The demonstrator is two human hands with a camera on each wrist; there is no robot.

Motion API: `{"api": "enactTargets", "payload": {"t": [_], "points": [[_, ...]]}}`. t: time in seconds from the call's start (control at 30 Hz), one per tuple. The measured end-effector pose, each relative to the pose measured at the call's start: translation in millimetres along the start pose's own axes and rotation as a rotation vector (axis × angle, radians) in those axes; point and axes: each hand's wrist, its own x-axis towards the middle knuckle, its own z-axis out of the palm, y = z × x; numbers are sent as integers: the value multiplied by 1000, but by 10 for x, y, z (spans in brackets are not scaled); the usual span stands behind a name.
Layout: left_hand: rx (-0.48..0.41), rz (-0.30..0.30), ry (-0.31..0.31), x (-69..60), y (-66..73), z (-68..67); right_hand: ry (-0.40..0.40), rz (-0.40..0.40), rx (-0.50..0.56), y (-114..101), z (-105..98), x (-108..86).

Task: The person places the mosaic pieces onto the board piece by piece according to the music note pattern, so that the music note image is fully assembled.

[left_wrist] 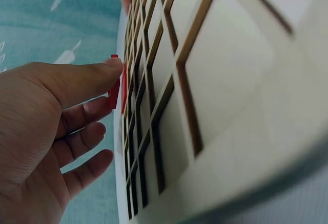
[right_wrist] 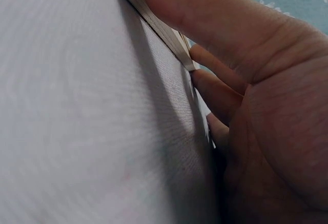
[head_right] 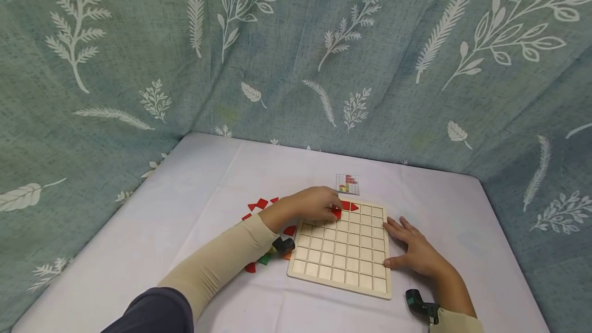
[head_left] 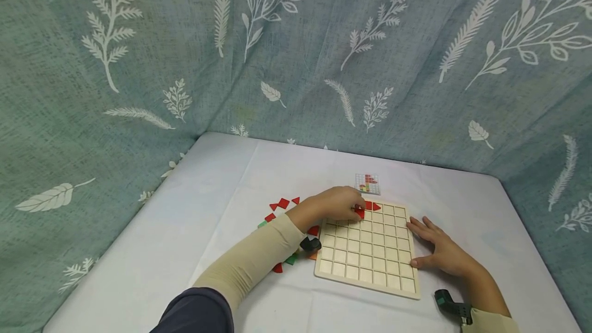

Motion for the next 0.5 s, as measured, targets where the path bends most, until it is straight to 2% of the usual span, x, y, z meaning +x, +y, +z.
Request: {"api": "enactTargets", "payload": {"t": [0.23,0.5], "points": [[33,23,4,65,108,18,6,-8,-12,-1,3,-3],[53,1,-8,114,118,63,6,-7,-3,-3,7,-7]]}}
